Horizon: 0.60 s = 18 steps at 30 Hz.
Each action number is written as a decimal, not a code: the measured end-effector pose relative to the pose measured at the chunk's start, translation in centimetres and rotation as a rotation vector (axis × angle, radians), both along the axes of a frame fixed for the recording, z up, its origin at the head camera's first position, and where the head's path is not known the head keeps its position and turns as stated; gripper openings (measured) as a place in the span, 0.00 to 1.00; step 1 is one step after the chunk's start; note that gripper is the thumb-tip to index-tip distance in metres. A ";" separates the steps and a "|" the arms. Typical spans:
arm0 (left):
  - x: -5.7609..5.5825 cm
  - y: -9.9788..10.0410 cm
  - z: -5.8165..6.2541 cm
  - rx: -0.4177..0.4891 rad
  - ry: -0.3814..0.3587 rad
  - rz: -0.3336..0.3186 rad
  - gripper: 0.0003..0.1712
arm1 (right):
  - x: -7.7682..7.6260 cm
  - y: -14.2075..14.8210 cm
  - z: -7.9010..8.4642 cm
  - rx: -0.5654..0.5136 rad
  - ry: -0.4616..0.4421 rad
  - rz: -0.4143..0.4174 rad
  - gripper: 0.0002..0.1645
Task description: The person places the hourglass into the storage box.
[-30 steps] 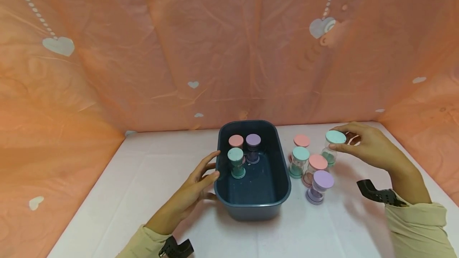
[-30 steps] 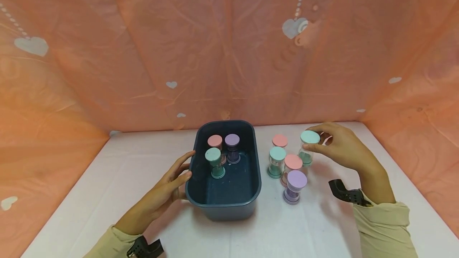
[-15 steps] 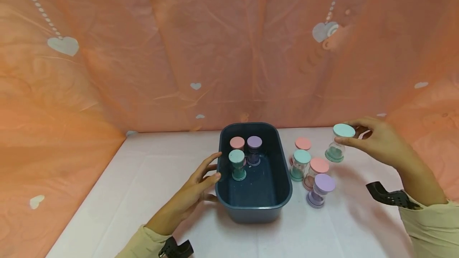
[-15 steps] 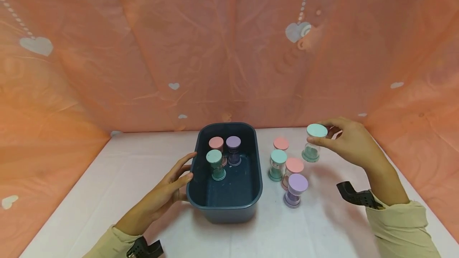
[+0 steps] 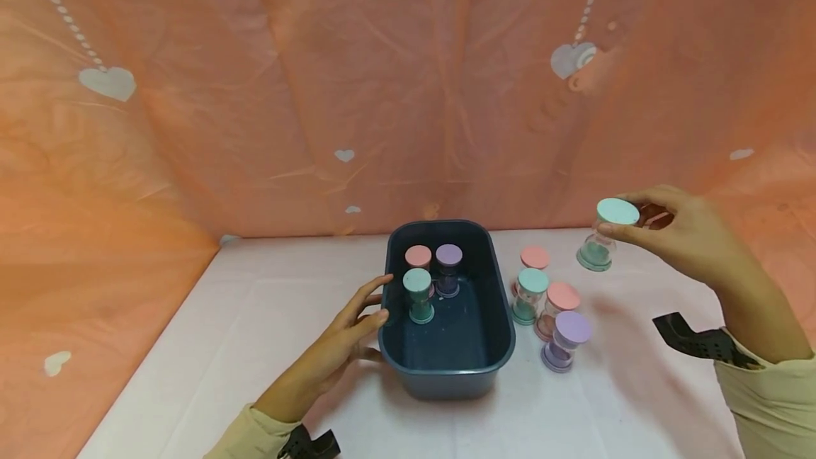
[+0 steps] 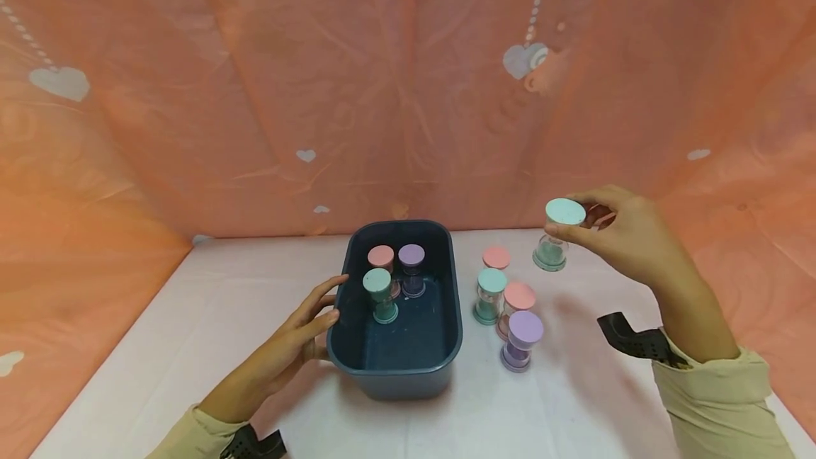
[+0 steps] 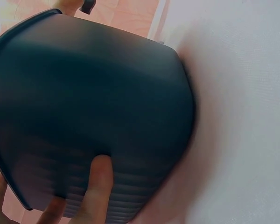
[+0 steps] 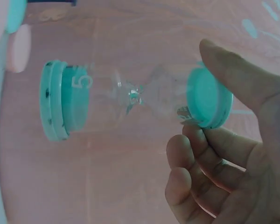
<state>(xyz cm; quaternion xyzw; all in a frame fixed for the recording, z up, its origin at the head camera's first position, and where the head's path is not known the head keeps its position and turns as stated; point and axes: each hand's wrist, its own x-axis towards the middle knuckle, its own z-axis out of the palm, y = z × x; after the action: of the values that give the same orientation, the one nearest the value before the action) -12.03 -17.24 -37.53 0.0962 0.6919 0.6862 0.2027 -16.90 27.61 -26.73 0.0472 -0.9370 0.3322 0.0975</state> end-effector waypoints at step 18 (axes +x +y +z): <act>0.0 0.1 -0.4 -0.008 0.007 0.019 0.32 | 0.9 -3.3 2.6 -0.104 0.129 0.022 0.25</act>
<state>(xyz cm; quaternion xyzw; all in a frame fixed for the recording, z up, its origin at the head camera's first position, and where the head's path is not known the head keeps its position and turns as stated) -12.00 -17.18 -37.93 0.0912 0.6965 0.6848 0.1939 -16.04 24.30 -24.09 0.0738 -0.9097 0.3778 0.1561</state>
